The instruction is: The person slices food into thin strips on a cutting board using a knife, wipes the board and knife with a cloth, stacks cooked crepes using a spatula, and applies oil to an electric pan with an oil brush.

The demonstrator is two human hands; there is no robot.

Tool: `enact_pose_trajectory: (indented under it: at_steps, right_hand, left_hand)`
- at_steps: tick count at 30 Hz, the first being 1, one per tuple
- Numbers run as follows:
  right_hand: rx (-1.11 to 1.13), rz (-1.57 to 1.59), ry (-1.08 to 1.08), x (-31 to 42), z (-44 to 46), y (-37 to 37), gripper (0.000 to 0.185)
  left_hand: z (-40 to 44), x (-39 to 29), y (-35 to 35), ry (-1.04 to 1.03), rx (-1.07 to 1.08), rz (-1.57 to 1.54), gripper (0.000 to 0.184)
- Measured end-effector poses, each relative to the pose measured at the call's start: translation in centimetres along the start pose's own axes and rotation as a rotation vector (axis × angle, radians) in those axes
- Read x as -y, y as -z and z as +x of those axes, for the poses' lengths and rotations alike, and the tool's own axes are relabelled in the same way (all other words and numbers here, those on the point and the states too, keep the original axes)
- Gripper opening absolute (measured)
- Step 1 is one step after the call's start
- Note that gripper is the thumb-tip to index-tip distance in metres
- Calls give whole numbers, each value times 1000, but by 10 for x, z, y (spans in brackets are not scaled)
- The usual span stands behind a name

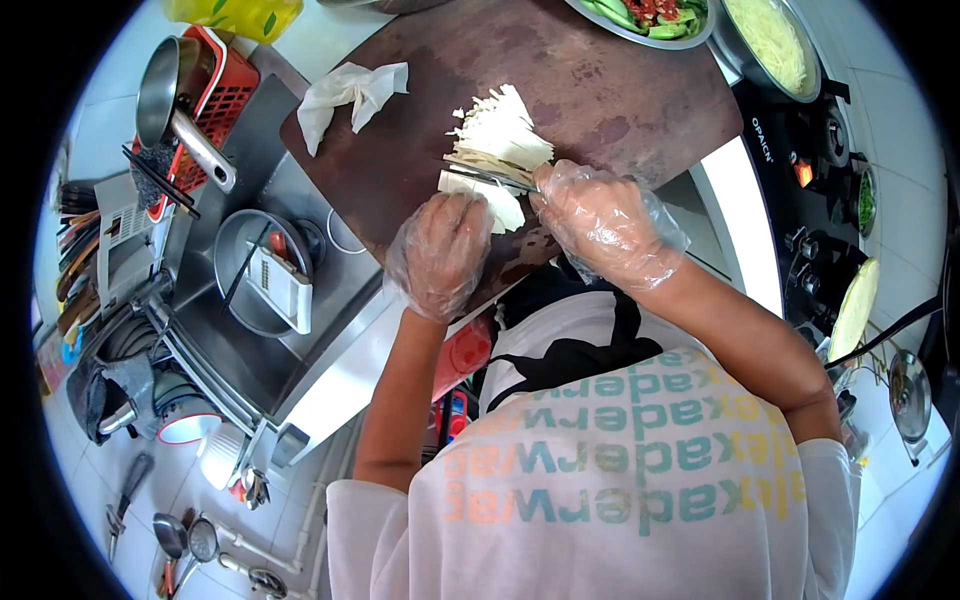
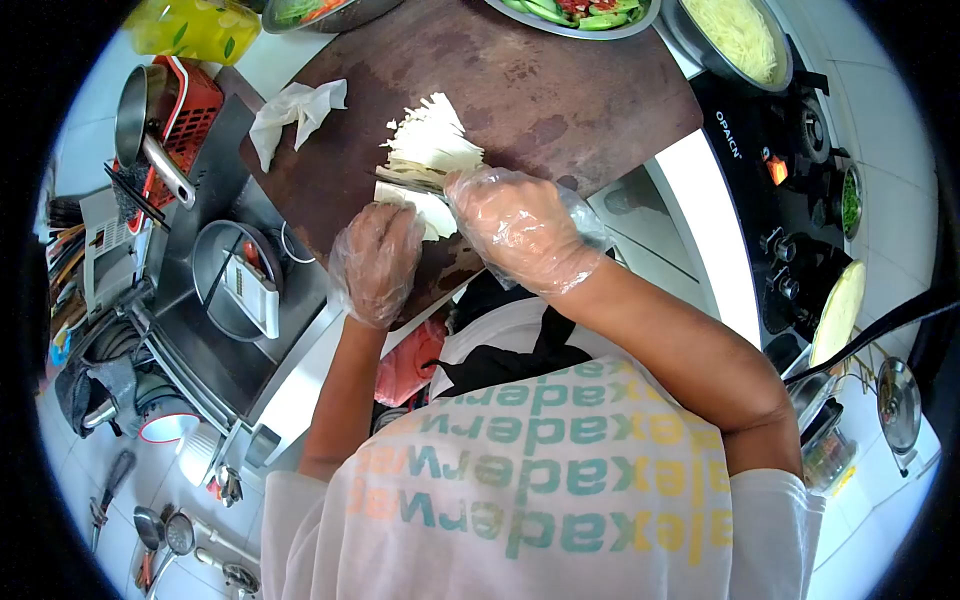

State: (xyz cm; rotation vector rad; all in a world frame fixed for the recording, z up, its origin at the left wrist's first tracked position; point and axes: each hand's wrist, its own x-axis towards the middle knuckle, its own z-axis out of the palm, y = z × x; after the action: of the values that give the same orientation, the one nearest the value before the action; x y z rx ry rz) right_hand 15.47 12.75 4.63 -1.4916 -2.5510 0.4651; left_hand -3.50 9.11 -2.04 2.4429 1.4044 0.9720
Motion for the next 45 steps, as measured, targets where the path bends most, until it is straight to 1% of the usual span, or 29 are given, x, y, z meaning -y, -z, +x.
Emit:
enact_pose_trajectory:
  at_steps: [1, 4, 7, 10, 13, 16, 19, 22, 25, 28, 31, 34, 37, 40, 43, 45]
  right_hand:
    - [12, 6, -13, 0, 0, 0, 11]
    - [-52, -1, 17, 5, -3, 9, 12]
    - [-84, 58, 59, 10, -6, 18, 12]
    - [-23, 23, 42, 8, -7, 10, 12]
    - [-2, -9, 24, 10, -6, 8, 11]
    - [91, -70, 15, 12, 0, 7, 10]
    - [116, -67, 5, 10, 2, 0, 10]
    - [-20, -44, 4, 1, -1, -8, 11]
    - [-111, 44, 31, -5, -3, -8, 11]
    - [-36, 0, 14, 6, -6, 7, 12]
    - [-10, 2, 22, 11, -7, 16, 12]
    - [-33, -3, 46, 9, -8, 12, 12]
    - [-10, -25, 34, 12, -4, 14, 10]
    - [62, -6, 16, 11, 0, 10, 7]
    - [89, -71, -3, 7, 3, 0, 5]
    - [6, -18, 4, 1, 1, -3, 4]
  left_hand:
    - [-1, 0, -2, 1, -20, 10, 25]
    - [-1, -2, -2, -1, 1, 66, 27]
    - [0, -4, 2, -42, 16, 76, 26]
    - [0, -5, 1, -11, 28, 67, 25]
    - [-1, -4, 1, -38, 29, 58, 25]
    - [-4, -2, -1, -37, 26, 49, 25]
    - [-4, -2, -1, -20, 33, 54, 26]
    - [-4, -4, -1, -1, 68, 80, 27]
    - [-4, -3, -1, 9, 25, 63, 26]
    - [-8, 3, -2, -86, 67, 90, 30]
    - [-8, 3, -3, -78, 49, 66, 30]
    - [-3, -3, -1, -14, 35, 49, 31]
    - [-3, 0, -1, -63, 43, 50, 31]
    - [-4, 0, -3, -38, 30, 40, 31]
    - [-5, 1, -1, -39, 39, 38, 31]
    - [-8, 5, -4, -90, 56, 57, 32]
